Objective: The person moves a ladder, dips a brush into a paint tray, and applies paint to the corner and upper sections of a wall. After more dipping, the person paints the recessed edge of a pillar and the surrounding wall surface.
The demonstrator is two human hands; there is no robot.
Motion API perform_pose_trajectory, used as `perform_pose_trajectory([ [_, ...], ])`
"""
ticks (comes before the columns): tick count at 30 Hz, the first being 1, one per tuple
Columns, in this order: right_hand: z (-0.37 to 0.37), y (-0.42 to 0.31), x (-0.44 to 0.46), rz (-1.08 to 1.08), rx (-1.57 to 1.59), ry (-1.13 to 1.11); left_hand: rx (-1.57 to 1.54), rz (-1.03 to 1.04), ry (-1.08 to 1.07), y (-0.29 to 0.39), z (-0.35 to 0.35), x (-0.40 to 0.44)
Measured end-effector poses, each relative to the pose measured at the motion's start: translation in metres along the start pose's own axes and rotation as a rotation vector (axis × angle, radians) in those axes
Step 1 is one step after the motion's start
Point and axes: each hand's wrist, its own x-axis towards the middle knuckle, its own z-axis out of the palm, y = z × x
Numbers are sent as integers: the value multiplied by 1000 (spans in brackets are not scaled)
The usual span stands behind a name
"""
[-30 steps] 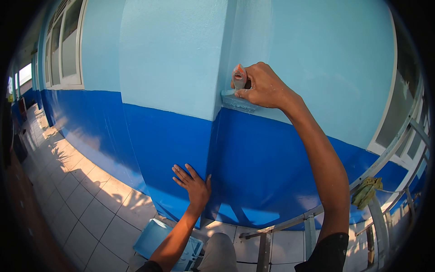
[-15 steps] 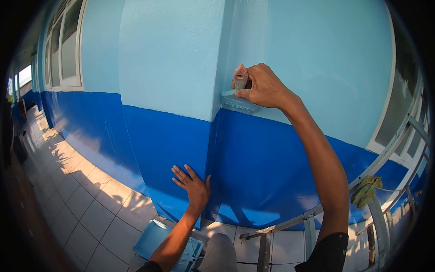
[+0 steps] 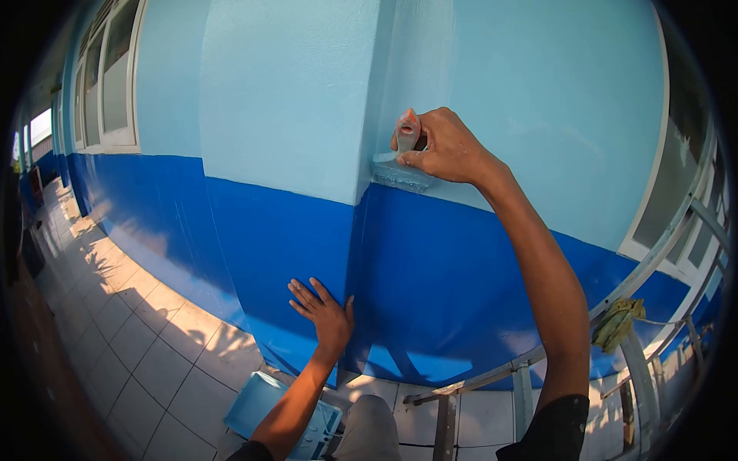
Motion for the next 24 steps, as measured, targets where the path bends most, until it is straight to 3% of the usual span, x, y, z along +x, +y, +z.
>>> perform_pose_trajectory([
  [6, -16, -6, -8, 95, -128, -89, -6, -14, -22, -3, -1, -1],
  [11, -6, 1, -15, -30, 53, 71, 4, 2, -7, -2, 0, -1],
  [17, -21, 15, -28, 100, 16, 42, 4, -13, -11, -1, 0, 0],
  [24, -16, 16, -38, 56, 182, 167, -25, 7, 13, -2, 0, 0],
])
